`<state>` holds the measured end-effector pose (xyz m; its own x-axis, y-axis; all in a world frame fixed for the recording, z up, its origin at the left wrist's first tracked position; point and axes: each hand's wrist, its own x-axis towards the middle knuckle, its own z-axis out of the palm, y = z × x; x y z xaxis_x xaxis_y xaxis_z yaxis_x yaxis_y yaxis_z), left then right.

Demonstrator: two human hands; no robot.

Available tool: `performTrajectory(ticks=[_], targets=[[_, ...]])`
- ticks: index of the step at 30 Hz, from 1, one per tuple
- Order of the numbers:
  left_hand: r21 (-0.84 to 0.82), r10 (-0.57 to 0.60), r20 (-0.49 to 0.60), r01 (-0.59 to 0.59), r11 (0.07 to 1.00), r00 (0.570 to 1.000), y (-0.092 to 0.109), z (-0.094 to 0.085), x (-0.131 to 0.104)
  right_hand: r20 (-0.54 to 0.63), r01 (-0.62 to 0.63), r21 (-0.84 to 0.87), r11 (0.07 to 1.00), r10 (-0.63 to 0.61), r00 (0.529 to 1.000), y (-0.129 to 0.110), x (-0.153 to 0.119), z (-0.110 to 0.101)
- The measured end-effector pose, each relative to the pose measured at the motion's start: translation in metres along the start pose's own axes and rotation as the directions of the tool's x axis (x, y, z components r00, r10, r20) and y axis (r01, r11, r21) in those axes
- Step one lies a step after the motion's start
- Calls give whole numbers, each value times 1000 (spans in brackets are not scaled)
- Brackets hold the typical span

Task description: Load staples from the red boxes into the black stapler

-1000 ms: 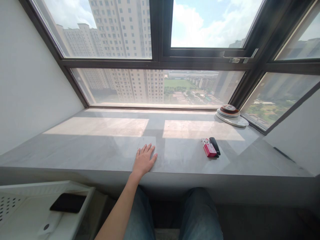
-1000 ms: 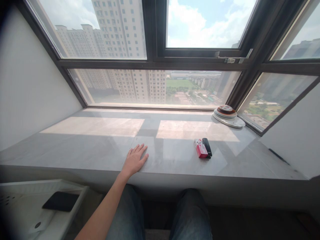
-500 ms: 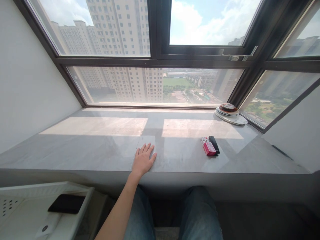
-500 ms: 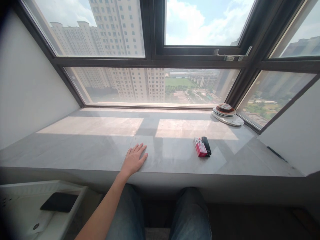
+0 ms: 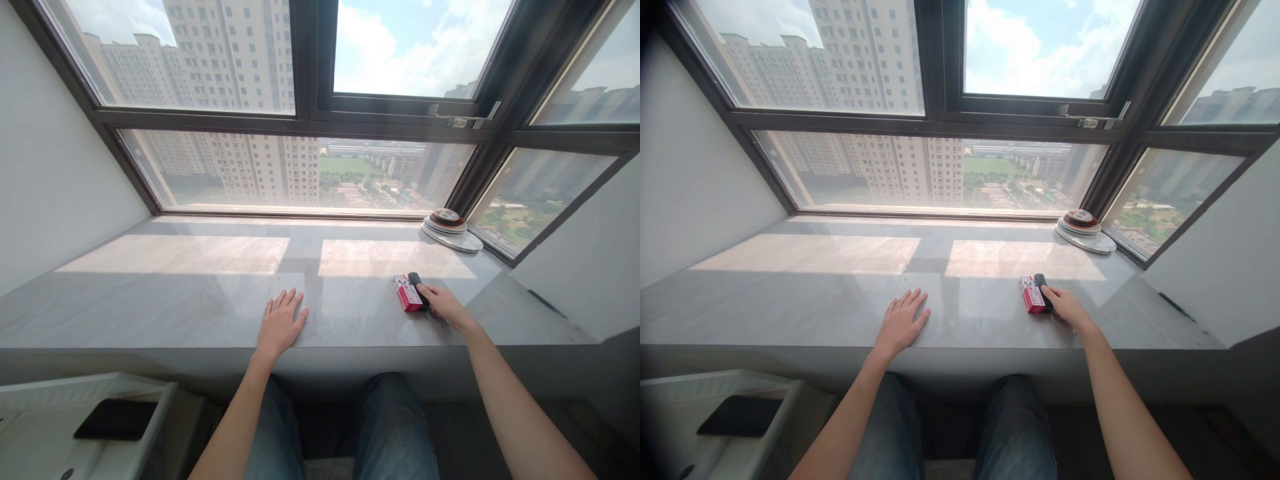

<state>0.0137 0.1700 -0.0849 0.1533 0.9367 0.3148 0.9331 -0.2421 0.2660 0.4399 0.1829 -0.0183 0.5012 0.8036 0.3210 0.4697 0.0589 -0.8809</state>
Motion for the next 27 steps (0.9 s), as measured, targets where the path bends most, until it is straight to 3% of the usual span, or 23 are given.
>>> performTrajectory(ticks=[3,5,8,12,13,16,18,21,27], targets=[[13,12,-8,-12,1000,1000,0,2,0,324,-173,-27,985,172,930,10,-4,13],[12,1,-8,-1,1000,1000,2,2,2,401,-189,-19,982,180,898,10,-14,30],[-33,-54,-4,53,998,999,11,-2,9,478,-152,18,988,125,869,-2,-41,72],[-135,-176,45,180,974,983,31,-11,21,504,-41,83,996,-7,864,-33,-91,144],[-149,-210,60,217,965,976,37,-12,24,466,19,77,997,-53,883,-40,-103,159],[-131,-261,24,262,956,965,49,-11,27,354,109,24,994,-111,929,-55,-127,185],[-89,-261,-50,256,963,964,52,-7,23,325,108,13,994,-106,940,-55,-130,185],[-73,-273,-119,266,961,955,46,-3,13,319,81,21,996,-84,944,-44,-123,167],[-214,-272,-193,230,949,943,10,-12,8,299,47,30,998,-54,953,-24,-116,137]])
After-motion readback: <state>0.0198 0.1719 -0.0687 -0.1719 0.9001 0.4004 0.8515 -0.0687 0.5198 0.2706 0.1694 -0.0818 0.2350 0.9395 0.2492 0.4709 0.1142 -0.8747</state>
